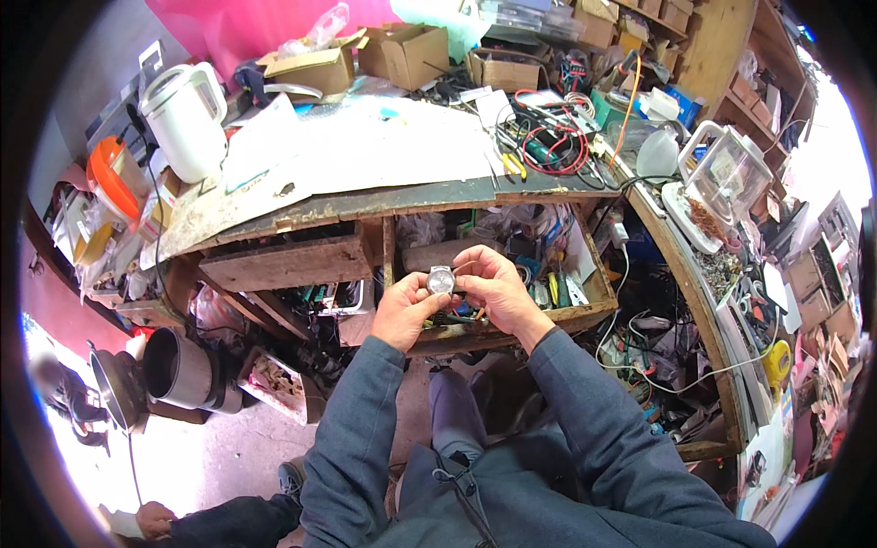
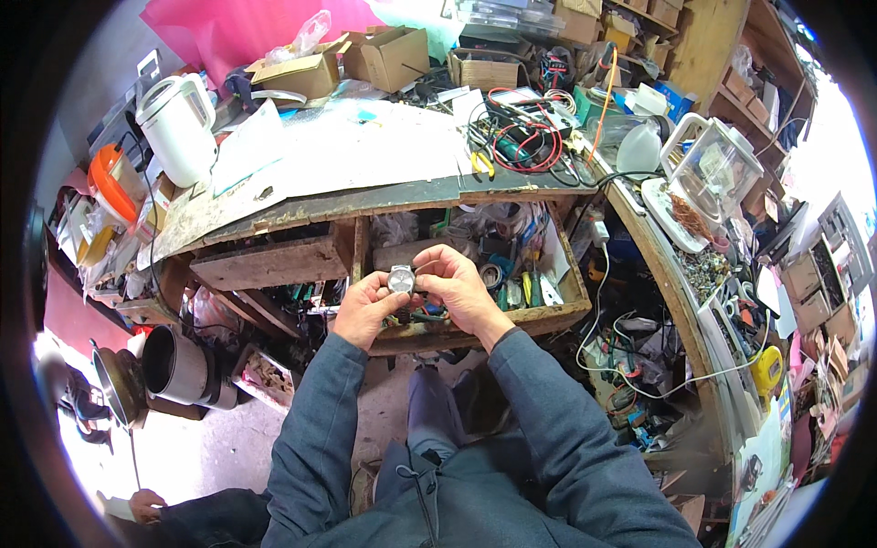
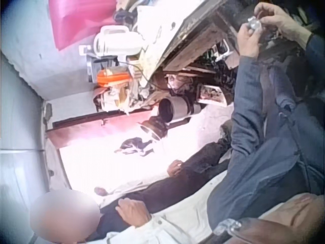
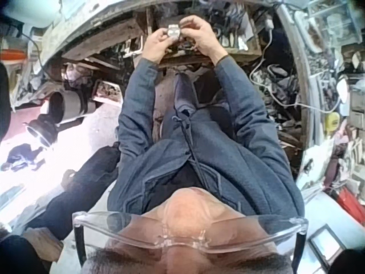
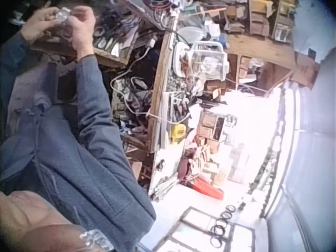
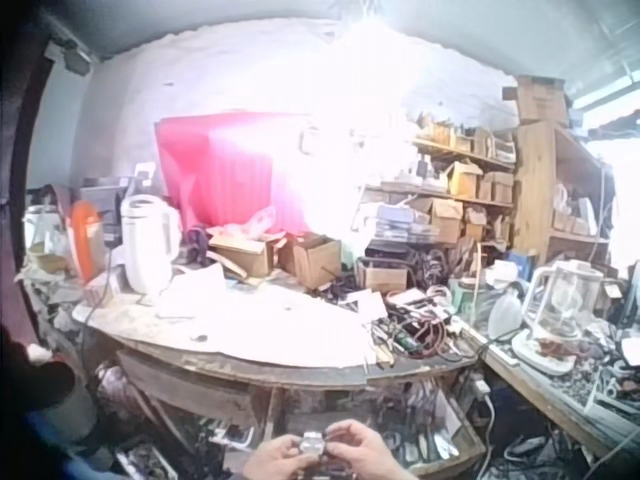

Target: The person disassembles a small electronic device, removes a component, and places it into a cardboard box. They then receive a wristwatch from another person and examine it closely.

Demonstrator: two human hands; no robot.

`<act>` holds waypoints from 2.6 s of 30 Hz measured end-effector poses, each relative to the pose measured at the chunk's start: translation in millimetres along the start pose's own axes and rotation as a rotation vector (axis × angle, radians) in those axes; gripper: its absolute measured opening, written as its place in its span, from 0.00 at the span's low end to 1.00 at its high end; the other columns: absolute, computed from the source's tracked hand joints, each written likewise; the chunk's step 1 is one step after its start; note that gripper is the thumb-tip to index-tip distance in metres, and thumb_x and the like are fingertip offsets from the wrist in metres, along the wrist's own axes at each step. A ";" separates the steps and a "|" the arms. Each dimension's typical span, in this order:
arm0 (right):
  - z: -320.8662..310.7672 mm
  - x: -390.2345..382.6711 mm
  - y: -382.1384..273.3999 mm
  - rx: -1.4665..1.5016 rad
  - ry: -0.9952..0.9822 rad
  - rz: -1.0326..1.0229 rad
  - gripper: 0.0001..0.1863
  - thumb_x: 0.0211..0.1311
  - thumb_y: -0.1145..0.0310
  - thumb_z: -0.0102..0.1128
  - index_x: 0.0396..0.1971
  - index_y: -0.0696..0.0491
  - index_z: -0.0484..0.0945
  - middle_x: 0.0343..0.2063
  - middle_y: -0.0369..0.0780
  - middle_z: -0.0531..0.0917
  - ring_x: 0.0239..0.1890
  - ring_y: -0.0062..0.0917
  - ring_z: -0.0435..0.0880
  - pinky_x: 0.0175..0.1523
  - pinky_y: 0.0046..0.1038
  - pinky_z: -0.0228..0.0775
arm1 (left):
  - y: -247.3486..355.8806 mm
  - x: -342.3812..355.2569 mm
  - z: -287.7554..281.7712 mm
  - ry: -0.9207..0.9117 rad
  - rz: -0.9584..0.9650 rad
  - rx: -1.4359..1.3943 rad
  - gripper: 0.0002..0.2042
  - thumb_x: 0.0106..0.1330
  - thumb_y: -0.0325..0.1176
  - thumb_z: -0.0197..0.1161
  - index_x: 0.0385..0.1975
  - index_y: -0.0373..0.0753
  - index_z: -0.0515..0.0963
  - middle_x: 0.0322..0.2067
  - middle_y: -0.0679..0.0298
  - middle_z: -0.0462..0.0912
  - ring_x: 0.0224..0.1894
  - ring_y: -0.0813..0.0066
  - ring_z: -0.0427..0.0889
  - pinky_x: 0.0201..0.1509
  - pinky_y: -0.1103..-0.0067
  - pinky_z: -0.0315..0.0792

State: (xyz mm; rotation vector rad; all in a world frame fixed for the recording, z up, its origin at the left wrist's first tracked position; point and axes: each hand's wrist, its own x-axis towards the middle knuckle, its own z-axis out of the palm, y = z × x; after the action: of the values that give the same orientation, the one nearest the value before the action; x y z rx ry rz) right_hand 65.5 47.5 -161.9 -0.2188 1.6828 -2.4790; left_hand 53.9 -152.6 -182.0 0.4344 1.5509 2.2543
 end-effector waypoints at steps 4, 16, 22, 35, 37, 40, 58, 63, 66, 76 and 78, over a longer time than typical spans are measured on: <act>0.5 0.5 1.9 0.011 -0.011 0.010 0.12 0.66 0.77 0.64 0.47 0.50 0.78 0.36 0.32 0.84 0.30 0.10 0.78 0.31 0.15 0.65 | -2.0 0.1 -1.9 -0.008 -0.009 -0.002 0.12 0.70 0.22 0.65 0.50 0.31 0.75 0.44 0.58 0.88 0.46 0.73 0.87 0.54 0.78 0.80; 3.6 0.8 2.0 -0.071 -0.019 0.013 0.11 0.69 0.77 0.57 0.49 0.52 0.76 0.37 0.32 0.81 0.30 0.12 0.78 0.31 0.15 0.69 | -2.3 -0.6 0.1 -0.008 0.010 0.014 0.11 0.70 0.23 0.66 0.48 0.31 0.75 0.43 0.59 0.88 0.46 0.76 0.87 0.53 0.79 0.79; 9.6 0.5 2.2 -0.182 -0.005 -0.024 0.12 0.70 0.77 0.54 0.51 0.53 0.74 0.37 0.33 0.79 0.32 0.12 0.77 0.33 0.16 0.72 | -1.8 -0.4 0.8 -0.003 -0.001 0.069 0.11 0.70 0.22 0.65 0.48 0.31 0.75 0.43 0.60 0.87 0.45 0.75 0.87 0.52 0.80 0.79; 10.8 -1.4 5.0 -0.318 0.086 -0.052 0.19 0.81 0.57 0.49 0.30 0.53 0.75 0.22 0.30 0.77 0.21 0.10 0.69 0.26 0.17 0.61 | 1.2 -2.0 4.7 0.057 0.085 -0.035 0.12 0.68 0.24 0.68 0.48 0.33 0.76 0.42 0.61 0.87 0.43 0.77 0.86 0.52 0.79 0.79; 16.2 -3.0 0.3 -0.330 0.040 -0.043 0.20 0.81 0.56 0.49 0.29 0.53 0.75 0.22 0.30 0.77 0.22 0.10 0.70 0.26 0.17 0.60 | 0.3 -3.1 1.6 0.061 0.095 -0.020 0.11 0.69 0.22 0.66 0.49 0.32 0.77 0.42 0.59 0.88 0.43 0.74 0.87 0.52 0.78 0.80; 17.0 -4.5 -2.1 -0.335 -0.002 -0.044 0.19 0.81 0.57 0.48 0.29 0.53 0.74 0.22 0.30 0.77 0.23 0.10 0.69 0.27 0.17 0.61 | 1.1 -3.9 2.4 0.063 0.096 -0.024 0.11 0.68 0.21 0.67 0.48 0.32 0.78 0.42 0.58 0.88 0.43 0.73 0.88 0.52 0.77 0.81; 12.7 -3.9 3.8 -0.250 -0.040 -0.035 0.15 0.82 0.62 0.48 0.33 0.53 0.72 0.22 0.31 0.77 0.21 0.10 0.70 0.25 0.16 0.62 | 6.0 -6.4 5.0 0.085 0.086 -0.011 0.10 0.67 0.21 0.68 0.46 0.32 0.80 0.40 0.60 0.89 0.42 0.76 0.87 0.50 0.79 0.80; 14.4 -5.0 1.7 -0.301 -0.023 -0.055 0.13 0.81 0.62 0.48 0.35 0.53 0.72 0.22 0.32 0.78 0.21 0.10 0.70 0.25 0.16 0.62 | 6.7 -6.4 5.3 0.088 0.082 0.004 0.10 0.67 0.22 0.68 0.46 0.32 0.79 0.40 0.61 0.88 0.42 0.76 0.87 0.49 0.80 0.80; 16.9 -6.4 -1.1 -0.297 -0.013 -0.040 0.11 0.80 0.62 0.49 0.37 0.53 0.71 0.23 0.31 0.77 0.21 0.10 0.70 0.25 0.16 0.62 | 5.7 -6.2 4.9 0.087 0.086 0.001 0.10 0.67 0.22 0.68 0.46 0.33 0.79 0.40 0.61 0.88 0.42 0.77 0.87 0.49 0.80 0.80; 19.2 -5.9 -2.9 -0.264 0.040 -0.041 0.13 0.80 0.60 0.50 0.37 0.52 0.72 0.24 0.30 0.75 0.23 0.09 0.68 0.27 0.16 0.60 | 6.4 -6.9 6.1 0.097 0.089 -0.005 0.10 0.67 0.22 0.69 0.46 0.33 0.79 0.39 0.61 0.88 0.41 0.78 0.87 0.47 0.81 0.80; 23.7 -8.2 -5.6 -0.378 0.022 -0.088 0.14 0.81 0.59 0.50 0.36 0.53 0.73 0.24 0.30 0.76 0.23 0.09 0.67 0.27 0.16 0.60 | 5.8 -6.9 5.7 0.096 0.090 -0.007 0.10 0.67 0.22 0.69 0.46 0.33 0.79 0.39 0.61 0.89 0.41 0.78 0.87 0.47 0.81 0.80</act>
State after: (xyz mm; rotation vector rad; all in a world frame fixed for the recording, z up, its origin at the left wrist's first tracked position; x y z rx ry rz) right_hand 78.0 29.6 -148.4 -0.3104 2.1844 -2.2040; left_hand 61.8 -153.0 -174.9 0.4072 1.5996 2.3808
